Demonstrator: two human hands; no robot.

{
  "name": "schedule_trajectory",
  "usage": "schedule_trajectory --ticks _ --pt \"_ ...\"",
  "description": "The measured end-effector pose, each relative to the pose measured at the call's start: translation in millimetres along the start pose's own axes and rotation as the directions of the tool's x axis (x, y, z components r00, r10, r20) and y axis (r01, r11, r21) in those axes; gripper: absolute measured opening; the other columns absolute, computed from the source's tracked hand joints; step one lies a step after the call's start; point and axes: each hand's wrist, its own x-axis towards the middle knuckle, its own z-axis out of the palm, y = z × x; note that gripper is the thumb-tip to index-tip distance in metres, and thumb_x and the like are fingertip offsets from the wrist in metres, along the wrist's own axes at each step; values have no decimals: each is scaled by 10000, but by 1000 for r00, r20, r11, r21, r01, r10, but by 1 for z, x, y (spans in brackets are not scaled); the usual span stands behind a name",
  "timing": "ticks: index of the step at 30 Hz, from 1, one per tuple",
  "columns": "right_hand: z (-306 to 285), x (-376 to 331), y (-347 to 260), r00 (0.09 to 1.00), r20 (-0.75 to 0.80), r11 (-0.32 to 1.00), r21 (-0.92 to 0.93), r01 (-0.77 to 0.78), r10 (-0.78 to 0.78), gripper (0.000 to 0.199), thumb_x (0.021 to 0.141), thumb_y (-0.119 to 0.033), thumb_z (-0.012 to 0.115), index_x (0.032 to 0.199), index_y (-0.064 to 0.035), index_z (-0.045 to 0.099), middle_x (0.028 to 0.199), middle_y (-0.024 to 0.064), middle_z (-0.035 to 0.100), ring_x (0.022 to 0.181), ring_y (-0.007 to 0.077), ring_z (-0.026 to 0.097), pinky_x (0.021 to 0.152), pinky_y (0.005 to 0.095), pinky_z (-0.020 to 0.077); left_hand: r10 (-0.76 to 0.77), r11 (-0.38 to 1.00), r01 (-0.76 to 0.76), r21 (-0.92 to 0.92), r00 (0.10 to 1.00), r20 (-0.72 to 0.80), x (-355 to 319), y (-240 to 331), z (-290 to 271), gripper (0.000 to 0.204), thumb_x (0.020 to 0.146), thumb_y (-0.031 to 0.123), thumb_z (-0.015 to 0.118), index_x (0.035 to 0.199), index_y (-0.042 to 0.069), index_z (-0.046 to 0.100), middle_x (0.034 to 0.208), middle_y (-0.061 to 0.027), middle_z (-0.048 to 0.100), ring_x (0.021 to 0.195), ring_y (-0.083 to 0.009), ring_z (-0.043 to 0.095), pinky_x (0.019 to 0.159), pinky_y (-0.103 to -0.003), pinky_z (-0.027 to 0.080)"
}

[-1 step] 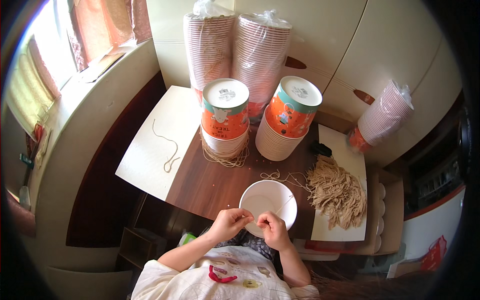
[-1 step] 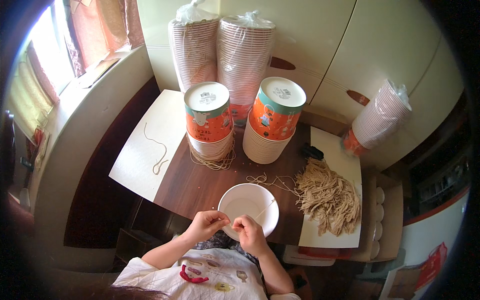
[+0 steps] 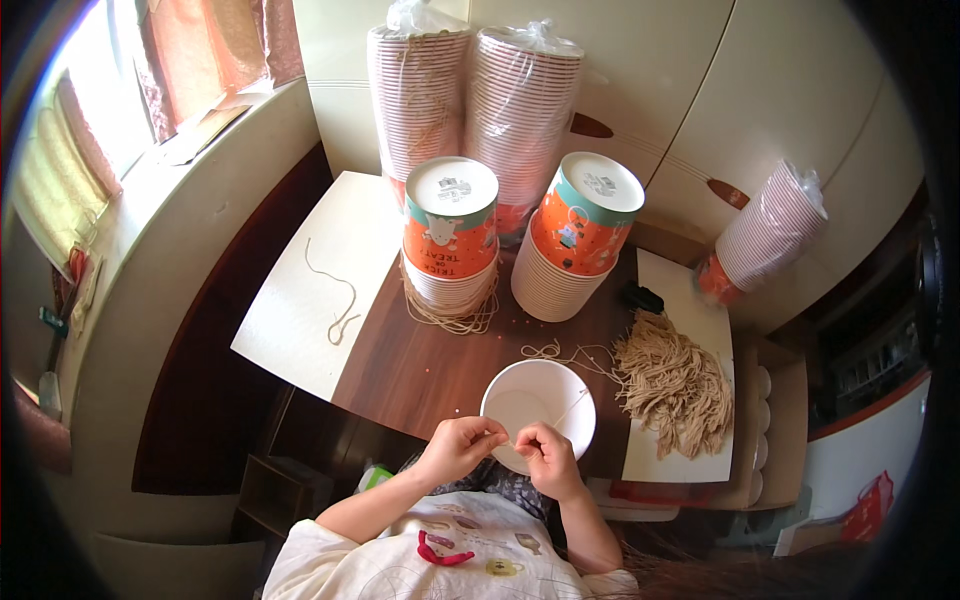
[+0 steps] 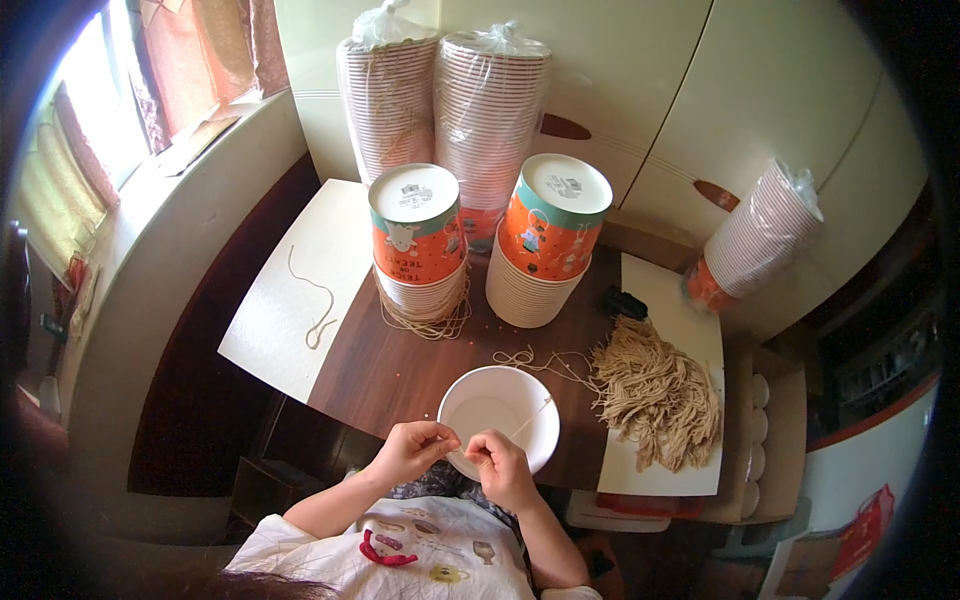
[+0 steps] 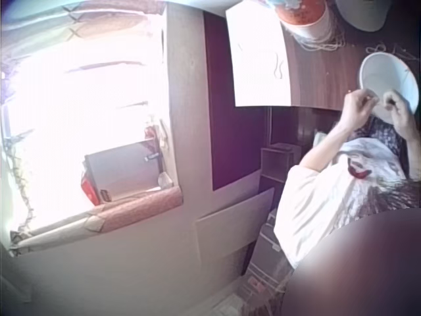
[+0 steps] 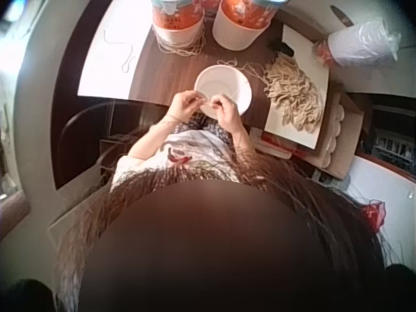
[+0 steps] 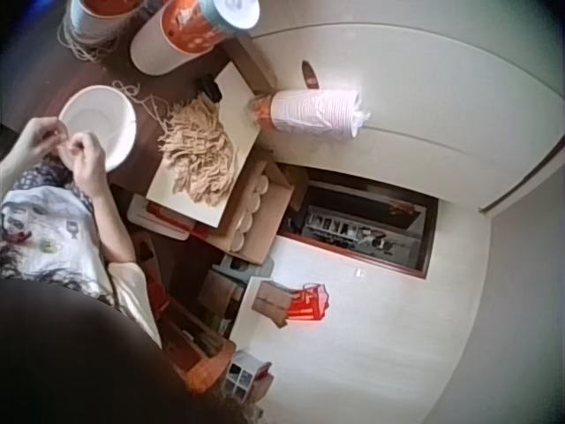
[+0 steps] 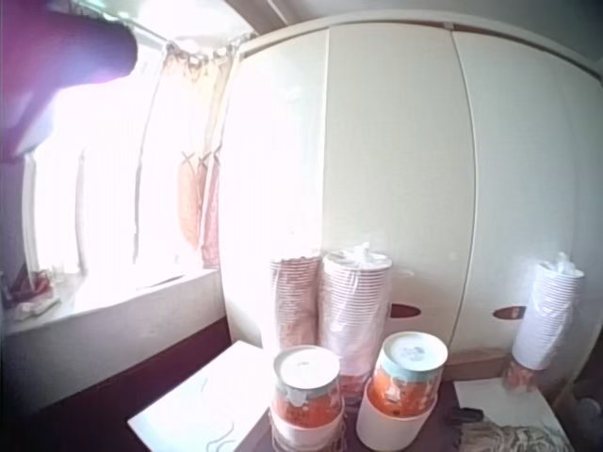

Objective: The person is tying thin strings around the rims of paper cups and then stacking them for packaging.

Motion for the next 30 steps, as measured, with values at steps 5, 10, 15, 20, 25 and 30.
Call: schedule_trajectory --ticks 5,10,15,20,25,30 --pt "-4 5 -1 986 39 971 166 -169 165 48 837 -51 557 849 -9 535 750 57 555 665 108 530 599 235 438 299 923 -281 265 954 -31 -2 9 -3 128 764 97 645 877 42 625 787 -62 541 529 -120 562 503 -251 463" --pt "-1 12 1 995 36 976 193 -102 97 92 867 -83 537 913 -4 520 769 12 535 687 68 497 637 201 420 286 940 -257 224 952 -108 -5 20 -1 215 716 118 686 912 63 617 877 -74 525 540 -106 557 460 -226 458" --pt "-1 15 5 998 49 971 231 -60 50 183 878 -107 528 1019 -6 469 788 34 547 716 85 522 667 211 434 313 926 -282 250 945 -94 -1 21 0 171 701 108 691 850 62 620 838 -70 534 549 -127 537 461 -237 455" --pt "-4 20 -7 998 63 990 139 -38 29 178 884 -104 515 1017 -2 455 777 37 545 721 94 537 677 223 444 360 901 -319 295 928 -97 2 23 -1 131 685 91 690 789 67 616 787 -72 538 661 -200 557 556 -286 469" --pt "0 20 -8 997 44 984 164 -67 61 178 876 -74 517 1003 -7 412 775 41 542 717 96 534 678 224 443 385 885 -342 317 919 -82 4 24 -1 118 665 86 693 745 79 607 759 -56 540 701 -228 554 600 -306 472" --pt "1 21 -8 998 9 972 228 -60 60 192 866 -47 526 989 -24 380 776 41 534 708 82 509 676 210 428 437 805 -365 467 898 -52 2 30 -5 120 630 86 688 709 90 597 755 -37 541 706 -213 554 598 -314 477"
